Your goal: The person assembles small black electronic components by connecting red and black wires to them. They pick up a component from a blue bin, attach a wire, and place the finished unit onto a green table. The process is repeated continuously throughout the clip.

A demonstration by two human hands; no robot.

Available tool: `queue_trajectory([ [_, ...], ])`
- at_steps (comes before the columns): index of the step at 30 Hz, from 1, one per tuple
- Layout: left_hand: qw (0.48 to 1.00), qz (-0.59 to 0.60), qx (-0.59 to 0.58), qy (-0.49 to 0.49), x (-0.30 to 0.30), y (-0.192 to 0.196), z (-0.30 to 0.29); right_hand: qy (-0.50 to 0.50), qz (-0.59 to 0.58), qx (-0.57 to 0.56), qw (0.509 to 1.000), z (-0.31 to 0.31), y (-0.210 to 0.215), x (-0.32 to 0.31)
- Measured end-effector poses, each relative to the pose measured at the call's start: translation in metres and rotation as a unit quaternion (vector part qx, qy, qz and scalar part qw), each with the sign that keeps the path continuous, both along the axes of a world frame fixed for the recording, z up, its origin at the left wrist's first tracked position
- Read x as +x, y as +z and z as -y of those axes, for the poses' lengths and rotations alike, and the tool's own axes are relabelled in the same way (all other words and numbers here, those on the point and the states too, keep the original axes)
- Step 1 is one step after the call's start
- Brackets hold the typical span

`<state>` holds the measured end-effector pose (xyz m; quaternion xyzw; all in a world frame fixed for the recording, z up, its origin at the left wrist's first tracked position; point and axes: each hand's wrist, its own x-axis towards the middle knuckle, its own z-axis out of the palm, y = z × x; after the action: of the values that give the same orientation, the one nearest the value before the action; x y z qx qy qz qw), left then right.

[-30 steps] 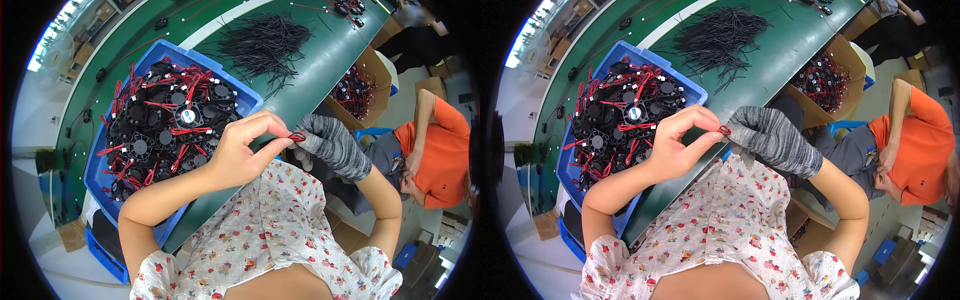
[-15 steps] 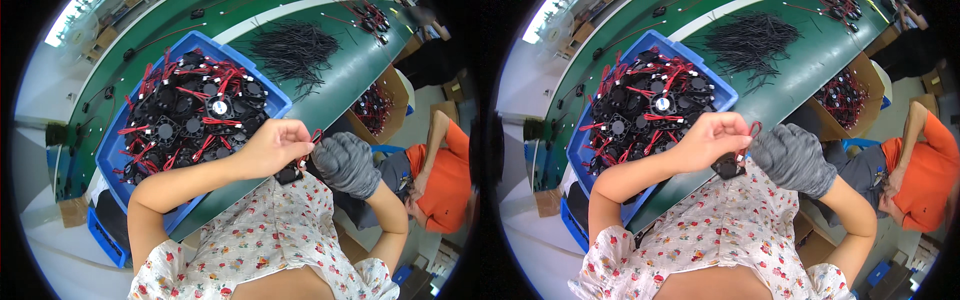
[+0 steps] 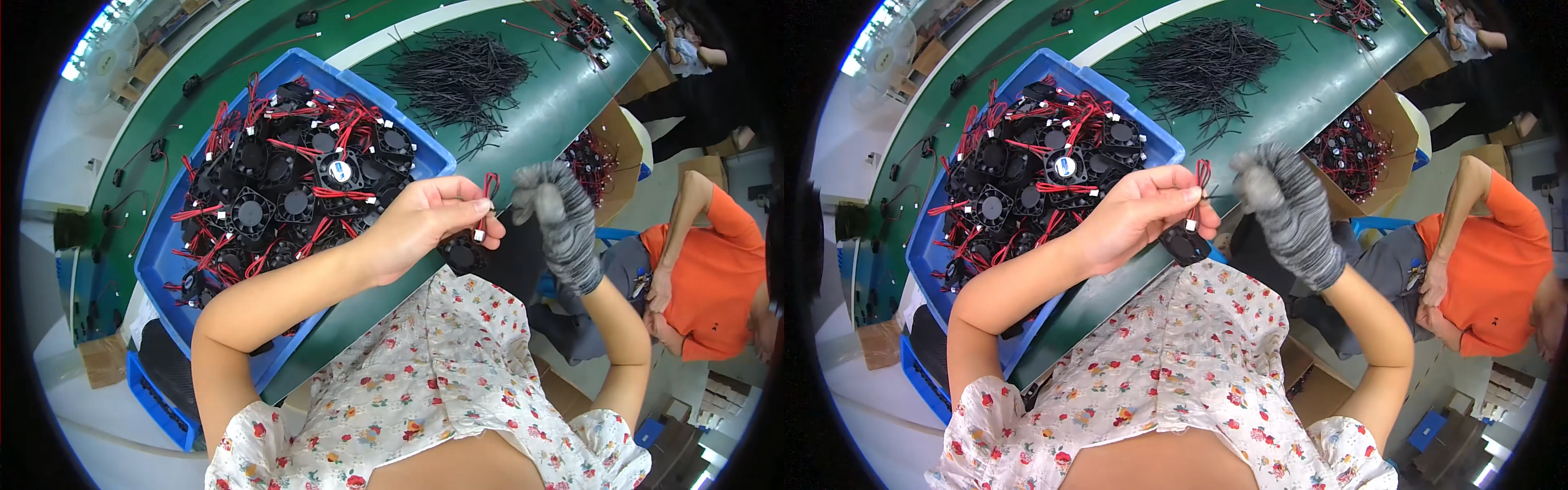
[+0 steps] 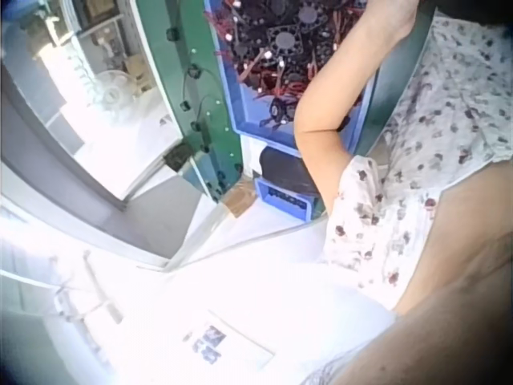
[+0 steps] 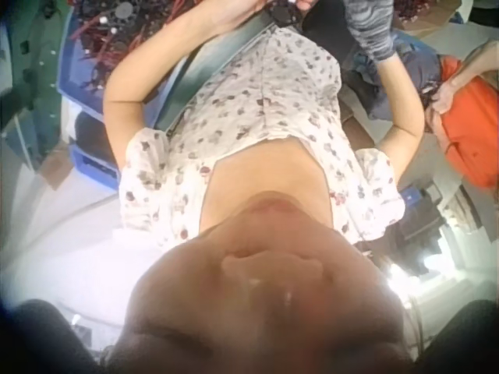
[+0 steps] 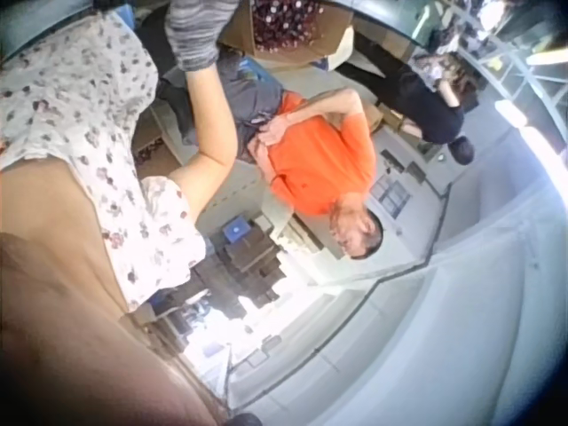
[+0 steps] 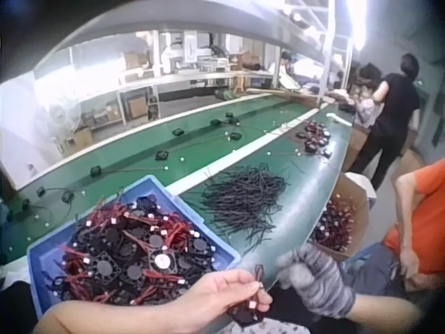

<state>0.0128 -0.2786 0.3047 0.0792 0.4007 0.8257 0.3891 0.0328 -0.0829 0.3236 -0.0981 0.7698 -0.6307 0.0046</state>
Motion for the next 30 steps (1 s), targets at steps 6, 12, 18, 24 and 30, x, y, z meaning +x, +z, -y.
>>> queue_trajectory([
  [6, 0.999, -0.044, -0.017, 0.0, 0.0, -0.003, -0.002, 0.061, 0.051, -0.12, 0.99, 0.016, -0.016, 0.009],
  [12, 0.998, -0.051, -0.025, -0.009, 0.006, 0.001, -0.003, 0.016, 0.078, -0.121, 0.989, 0.026, -0.005, 0.016],
  [18, 0.999, -0.02, 0.002, -0.04, 0.004, 0.003, -0.003, 0.0, 0.048, -0.079, 0.996, 0.024, -0.008, 0.013],
  [24, 0.997, 0.012, 0.019, -0.069, 0.002, 0.004, -0.003, 0.01, 0.108, -0.099, 0.989, 0.019, -0.006, 0.009],
  [30, 0.999, -0.015, 0.001, -0.042, 0.002, 0.01, -0.003, 0.037, 0.156, -0.128, 0.979, 0.014, -0.002, 0.001],
])
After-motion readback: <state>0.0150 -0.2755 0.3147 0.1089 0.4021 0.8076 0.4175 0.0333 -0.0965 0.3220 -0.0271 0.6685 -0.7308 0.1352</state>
